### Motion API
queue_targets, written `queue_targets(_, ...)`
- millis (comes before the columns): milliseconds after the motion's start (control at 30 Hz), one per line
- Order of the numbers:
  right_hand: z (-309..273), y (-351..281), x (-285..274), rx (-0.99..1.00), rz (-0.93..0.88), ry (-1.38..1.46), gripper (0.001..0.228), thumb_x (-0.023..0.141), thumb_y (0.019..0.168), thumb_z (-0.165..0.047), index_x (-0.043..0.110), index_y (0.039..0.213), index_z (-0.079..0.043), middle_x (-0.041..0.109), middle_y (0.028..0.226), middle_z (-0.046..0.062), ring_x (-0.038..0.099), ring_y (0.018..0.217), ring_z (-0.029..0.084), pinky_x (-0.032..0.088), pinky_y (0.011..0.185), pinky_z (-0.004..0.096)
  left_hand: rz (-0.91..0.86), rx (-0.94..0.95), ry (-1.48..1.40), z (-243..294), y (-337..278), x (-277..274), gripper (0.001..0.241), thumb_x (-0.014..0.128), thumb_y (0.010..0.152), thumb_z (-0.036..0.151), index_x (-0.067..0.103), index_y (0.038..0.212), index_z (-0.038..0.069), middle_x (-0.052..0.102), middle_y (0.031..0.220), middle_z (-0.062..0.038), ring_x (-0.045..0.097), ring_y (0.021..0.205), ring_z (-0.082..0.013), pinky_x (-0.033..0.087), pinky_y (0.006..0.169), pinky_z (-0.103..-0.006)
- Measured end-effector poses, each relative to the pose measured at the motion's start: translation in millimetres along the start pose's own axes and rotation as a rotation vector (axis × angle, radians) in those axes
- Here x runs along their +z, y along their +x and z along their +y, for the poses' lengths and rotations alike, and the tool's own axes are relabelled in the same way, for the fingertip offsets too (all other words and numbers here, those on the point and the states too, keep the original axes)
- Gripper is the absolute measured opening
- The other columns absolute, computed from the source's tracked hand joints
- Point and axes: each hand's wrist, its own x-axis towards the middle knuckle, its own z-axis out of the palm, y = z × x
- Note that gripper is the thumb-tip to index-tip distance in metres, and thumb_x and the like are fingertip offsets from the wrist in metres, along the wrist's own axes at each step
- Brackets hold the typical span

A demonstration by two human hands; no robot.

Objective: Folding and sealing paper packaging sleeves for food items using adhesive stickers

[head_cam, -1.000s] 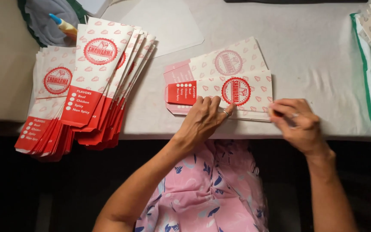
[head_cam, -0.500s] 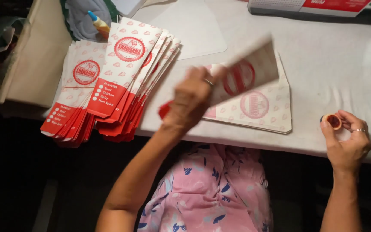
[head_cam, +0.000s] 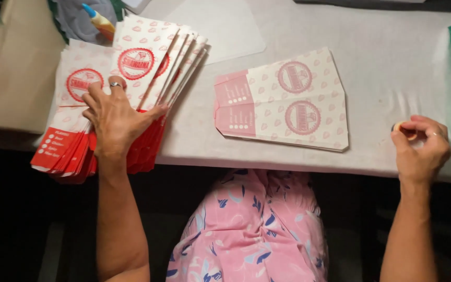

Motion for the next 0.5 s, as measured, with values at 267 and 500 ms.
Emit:
queue_targets(267, -126, 14, 25, -0.337, -0.312, 0.001, 0.022, 0.078, 0.098, 0.003, 0.075, 0.121, 0.003, 0.062, 0.128, 0.021, 0.065, 0.109, 0.033, 0.055, 0.098, 0.041, 0.037, -0.029, -0.144, 2, 3, -1, 0.080, 0.097, 0.065, 0.060, 0.054, 0.110, 0.010, 0.045, 0.114, -0.019, 0.045, 0.108, -0.0397, 0.045, 0.092, -0.0508)
queue_targets(500, -157, 22, 46, -0.658, -0.454, 0.082, 0.022, 0.084, 0.089, -0.005, 0.073, 0.105, 0.005, 0.069, 0.108, 0.017, 0.065, 0.097, 0.030, 0.056, 0.088, 0.040, 0.033, -0.046, -0.163, -4, 6, -1, 0.083, 0.098, 0.060, 0.063, 0.054, 0.112, 0.015, 0.045, 0.114, -0.017, 0.045, 0.113, -0.0400, 0.036, 0.100, -0.0519)
